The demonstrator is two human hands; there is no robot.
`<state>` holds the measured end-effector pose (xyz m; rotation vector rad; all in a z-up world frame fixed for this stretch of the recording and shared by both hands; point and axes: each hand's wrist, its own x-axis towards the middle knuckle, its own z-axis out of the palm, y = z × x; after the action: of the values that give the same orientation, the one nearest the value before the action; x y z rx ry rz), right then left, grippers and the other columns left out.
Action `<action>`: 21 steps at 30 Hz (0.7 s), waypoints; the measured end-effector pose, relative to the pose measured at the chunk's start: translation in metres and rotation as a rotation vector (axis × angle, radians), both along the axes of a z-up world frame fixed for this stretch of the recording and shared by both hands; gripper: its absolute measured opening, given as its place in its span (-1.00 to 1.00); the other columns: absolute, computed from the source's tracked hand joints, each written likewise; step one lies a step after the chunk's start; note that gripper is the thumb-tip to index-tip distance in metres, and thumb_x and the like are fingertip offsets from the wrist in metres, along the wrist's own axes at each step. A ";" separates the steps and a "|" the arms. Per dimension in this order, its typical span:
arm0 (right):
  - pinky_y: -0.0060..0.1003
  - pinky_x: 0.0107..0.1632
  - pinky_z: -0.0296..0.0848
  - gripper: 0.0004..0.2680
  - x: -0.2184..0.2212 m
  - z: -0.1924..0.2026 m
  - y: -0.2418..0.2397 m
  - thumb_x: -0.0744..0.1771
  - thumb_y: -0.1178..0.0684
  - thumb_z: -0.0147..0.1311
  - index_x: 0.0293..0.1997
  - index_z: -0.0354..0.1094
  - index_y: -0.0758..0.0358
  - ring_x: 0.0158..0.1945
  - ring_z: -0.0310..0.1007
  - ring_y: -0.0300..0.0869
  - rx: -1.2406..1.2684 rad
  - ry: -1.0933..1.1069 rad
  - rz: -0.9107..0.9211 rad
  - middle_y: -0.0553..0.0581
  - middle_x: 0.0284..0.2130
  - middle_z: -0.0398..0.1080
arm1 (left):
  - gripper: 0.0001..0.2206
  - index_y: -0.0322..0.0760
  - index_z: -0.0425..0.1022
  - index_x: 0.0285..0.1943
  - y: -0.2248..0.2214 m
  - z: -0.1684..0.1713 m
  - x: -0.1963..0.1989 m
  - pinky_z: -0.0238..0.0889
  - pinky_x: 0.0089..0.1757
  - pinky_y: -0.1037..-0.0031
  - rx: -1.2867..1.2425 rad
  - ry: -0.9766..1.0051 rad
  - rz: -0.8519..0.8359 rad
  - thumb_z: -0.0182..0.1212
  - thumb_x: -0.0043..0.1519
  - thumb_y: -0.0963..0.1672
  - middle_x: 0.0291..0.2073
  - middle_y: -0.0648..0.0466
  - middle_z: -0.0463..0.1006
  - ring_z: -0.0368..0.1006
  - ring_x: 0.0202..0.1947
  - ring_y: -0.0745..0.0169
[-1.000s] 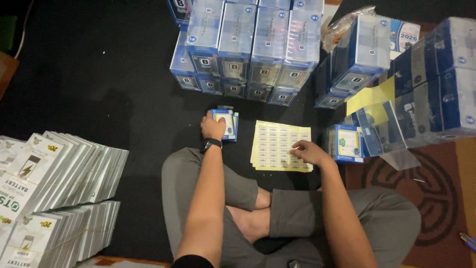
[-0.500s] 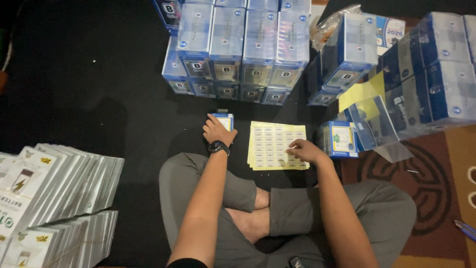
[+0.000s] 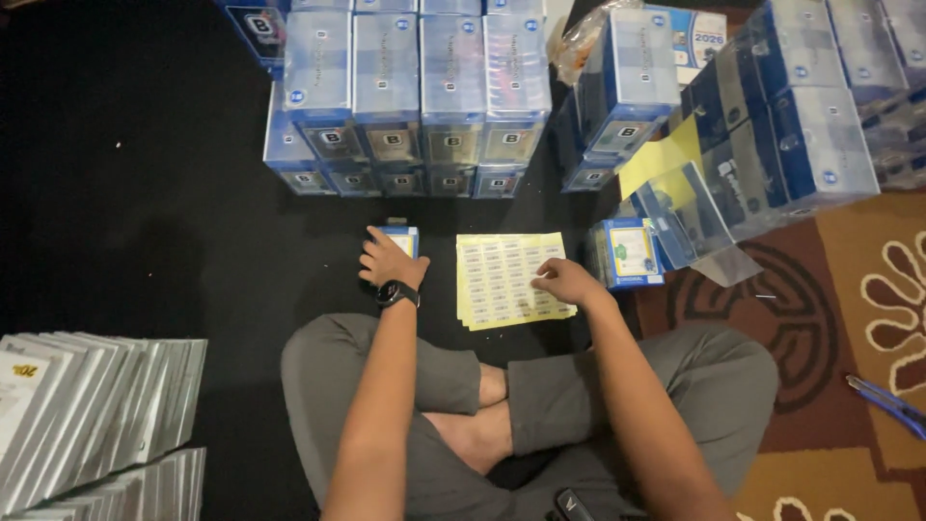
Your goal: The person applies adhesive labels to the back of small blue boxes, pressing them down by hand after peeling them from a sheet.
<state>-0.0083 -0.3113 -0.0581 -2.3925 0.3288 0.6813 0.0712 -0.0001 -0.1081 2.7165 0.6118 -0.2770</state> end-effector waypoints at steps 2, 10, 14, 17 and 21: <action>0.02 0.14 0.49 -0.67 -0.004 0.013 0.005 0.28 -0.15 0.24 0.08 0.52 0.17 0.13 0.51 0.16 0.015 -0.060 0.005 0.29 -0.02 0.55 | 0.09 -0.32 -0.22 0.62 -0.005 0.010 -0.006 -0.11 0.21 -0.09 -0.006 -0.081 -0.020 0.46 -0.03 0.03 0.43 -0.24 0.04 0.02 0.37 -0.29; -0.06 -0.02 0.49 -0.87 -0.037 0.039 -0.033 0.31 -0.03 0.24 -0.15 0.51 0.10 -0.08 0.49 0.12 -0.129 -0.573 -0.228 0.16 -0.26 0.46 | -0.21 -0.30 0.08 0.54 -0.031 0.021 -0.019 -0.03 0.23 -0.06 -0.259 -0.386 -0.235 0.35 0.08 -0.09 0.30 -0.21 0.16 0.02 0.34 -0.29; 0.15 0.07 0.37 -0.63 -0.062 0.029 -0.053 0.20 -0.18 0.33 -0.01 0.36 0.10 0.13 0.28 0.23 -0.499 -0.438 -0.448 0.19 0.04 0.22 | -0.43 -0.15 0.33 0.37 -0.046 -0.006 -0.021 0.21 0.12 0.06 -0.373 -0.405 -0.428 0.27 0.10 -0.07 0.11 -0.02 0.33 0.26 0.18 -0.13; 0.23 0.16 0.30 -0.54 -0.058 0.031 -0.051 0.20 -0.15 0.36 0.07 0.23 0.19 0.23 0.20 0.31 -0.442 -0.378 -0.523 0.28 0.17 0.10 | -0.52 -0.11 0.42 0.26 -0.055 -0.024 -0.027 0.29 0.05 0.14 -0.455 -0.400 -0.538 0.25 0.11 -0.07 -0.01 0.04 0.41 0.36 0.06 -0.07; 0.29 0.20 0.21 -0.43 -0.045 0.034 -0.053 0.18 -0.15 0.36 0.21 0.09 0.16 0.26 0.18 0.33 -0.428 -0.343 -0.580 0.28 0.22 0.02 | -0.58 -0.05 0.49 0.17 -0.066 -0.025 -0.048 0.39 -0.01 0.21 -0.523 -0.407 -0.652 0.30 0.08 -0.07 -0.14 0.12 0.49 0.43 -0.02 0.01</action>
<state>-0.0533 -0.3639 -0.0242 -2.5492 1.0464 -0.0773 0.0236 -0.0663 -0.1332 2.2679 -0.4198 -0.0185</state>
